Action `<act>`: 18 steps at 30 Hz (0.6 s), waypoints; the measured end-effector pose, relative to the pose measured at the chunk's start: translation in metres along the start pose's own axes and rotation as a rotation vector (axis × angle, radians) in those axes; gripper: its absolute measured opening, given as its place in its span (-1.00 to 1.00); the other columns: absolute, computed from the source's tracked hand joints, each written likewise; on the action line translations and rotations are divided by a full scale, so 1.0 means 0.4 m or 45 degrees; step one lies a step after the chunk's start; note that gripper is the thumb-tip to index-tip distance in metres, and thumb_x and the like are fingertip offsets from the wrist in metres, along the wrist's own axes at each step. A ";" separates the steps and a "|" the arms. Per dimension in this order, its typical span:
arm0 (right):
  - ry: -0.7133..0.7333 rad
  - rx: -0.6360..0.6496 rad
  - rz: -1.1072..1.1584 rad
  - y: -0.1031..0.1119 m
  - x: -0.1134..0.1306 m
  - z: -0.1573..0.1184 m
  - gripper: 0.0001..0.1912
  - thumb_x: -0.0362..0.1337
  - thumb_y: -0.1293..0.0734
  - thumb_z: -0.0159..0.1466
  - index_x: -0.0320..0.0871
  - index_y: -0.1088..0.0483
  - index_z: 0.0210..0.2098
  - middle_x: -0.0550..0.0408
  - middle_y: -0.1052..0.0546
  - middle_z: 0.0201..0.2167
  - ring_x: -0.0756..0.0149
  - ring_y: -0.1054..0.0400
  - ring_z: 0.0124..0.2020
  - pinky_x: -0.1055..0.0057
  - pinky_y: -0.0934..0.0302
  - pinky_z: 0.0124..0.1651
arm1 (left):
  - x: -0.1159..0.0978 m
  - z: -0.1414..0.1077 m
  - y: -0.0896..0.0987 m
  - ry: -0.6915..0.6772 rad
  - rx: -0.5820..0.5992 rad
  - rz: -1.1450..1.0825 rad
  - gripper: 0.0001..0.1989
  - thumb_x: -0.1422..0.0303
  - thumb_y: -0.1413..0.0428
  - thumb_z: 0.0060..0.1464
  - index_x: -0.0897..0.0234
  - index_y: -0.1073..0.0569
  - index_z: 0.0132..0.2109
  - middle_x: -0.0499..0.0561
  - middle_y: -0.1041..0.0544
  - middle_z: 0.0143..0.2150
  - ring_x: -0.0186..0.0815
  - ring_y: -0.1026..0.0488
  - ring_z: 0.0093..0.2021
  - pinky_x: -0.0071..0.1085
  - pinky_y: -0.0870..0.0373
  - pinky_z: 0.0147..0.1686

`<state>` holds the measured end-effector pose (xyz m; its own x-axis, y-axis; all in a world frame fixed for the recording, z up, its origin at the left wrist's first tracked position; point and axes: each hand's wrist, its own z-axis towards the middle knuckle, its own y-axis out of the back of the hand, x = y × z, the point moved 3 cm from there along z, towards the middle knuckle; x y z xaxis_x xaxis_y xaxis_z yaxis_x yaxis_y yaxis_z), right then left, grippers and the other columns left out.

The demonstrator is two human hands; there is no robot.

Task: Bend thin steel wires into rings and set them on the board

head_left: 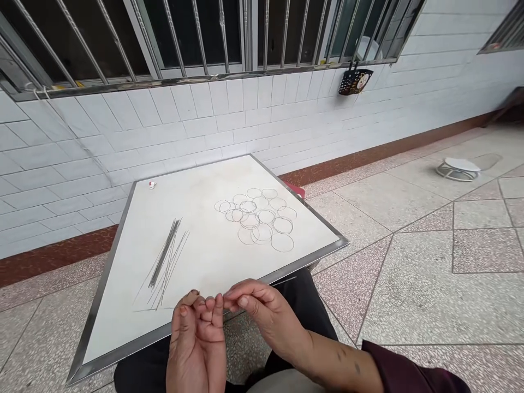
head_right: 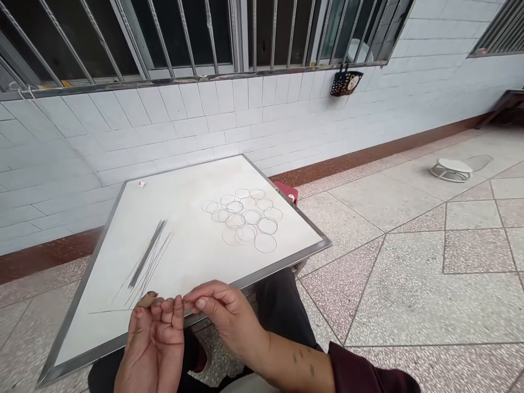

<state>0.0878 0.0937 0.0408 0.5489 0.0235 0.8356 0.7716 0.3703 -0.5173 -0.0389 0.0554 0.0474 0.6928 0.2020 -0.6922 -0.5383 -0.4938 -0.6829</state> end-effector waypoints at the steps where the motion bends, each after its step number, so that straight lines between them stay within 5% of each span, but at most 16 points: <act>1: -0.004 -0.022 0.045 -0.002 0.006 0.009 -0.84 -0.16 -0.44 0.25 -0.07 -0.58 -0.21 0.07 -0.60 -0.27 0.31 -0.47 -0.23 0.29 -0.35 -0.04 | -0.007 0.000 -0.018 -0.024 0.030 -0.013 -0.83 0.25 -0.28 0.05 0.14 -0.54 -0.19 -0.13 -0.53 -0.34 -0.39 -0.52 -0.31 -0.33 -0.48 0.05; 8: 0.047 -0.189 0.379 -0.014 0.020 0.012 -0.70 -0.08 -0.41 0.27 -0.03 -0.50 -0.05 0.05 -0.60 -0.22 0.24 -0.47 -0.10 0.14 -0.27 0.14 | -0.006 -0.015 -0.083 -0.028 0.039 -0.088 -0.87 0.29 -0.18 0.16 0.15 -0.53 -0.14 -0.09 -0.51 -0.33 -0.39 -0.52 -0.29 -0.33 -0.46 0.05; 13: 0.038 -0.232 0.467 0.008 0.015 -0.017 -0.69 -0.06 -0.40 0.28 -0.03 -0.46 -0.03 0.10 -0.54 -0.32 0.26 -0.46 -0.17 0.14 -0.30 0.10 | 0.026 -0.027 -0.074 0.091 0.008 -0.146 -0.88 0.37 -0.16 0.18 0.21 -0.52 -0.13 -0.11 -0.42 -0.41 -0.44 -0.44 -0.40 -0.43 -0.50 -0.09; 18: 0.097 -0.188 0.469 0.017 0.032 -0.026 -0.70 -0.05 -0.36 0.32 -0.02 -0.48 -0.03 0.16 -0.39 -0.46 0.37 -0.35 -0.36 0.26 -0.36 -0.10 | 0.041 -0.037 -0.077 0.130 0.152 -0.098 -0.84 0.31 -0.24 0.09 0.19 -0.51 -0.16 -0.16 -0.33 -0.47 -0.43 -0.34 -0.49 -0.43 -0.48 -0.29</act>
<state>0.1037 0.0868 0.0461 0.8154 0.0590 0.5758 0.5533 0.2127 -0.8054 -0.0038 0.0613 0.0606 0.7759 0.1455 -0.6138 -0.5308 -0.3752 -0.7599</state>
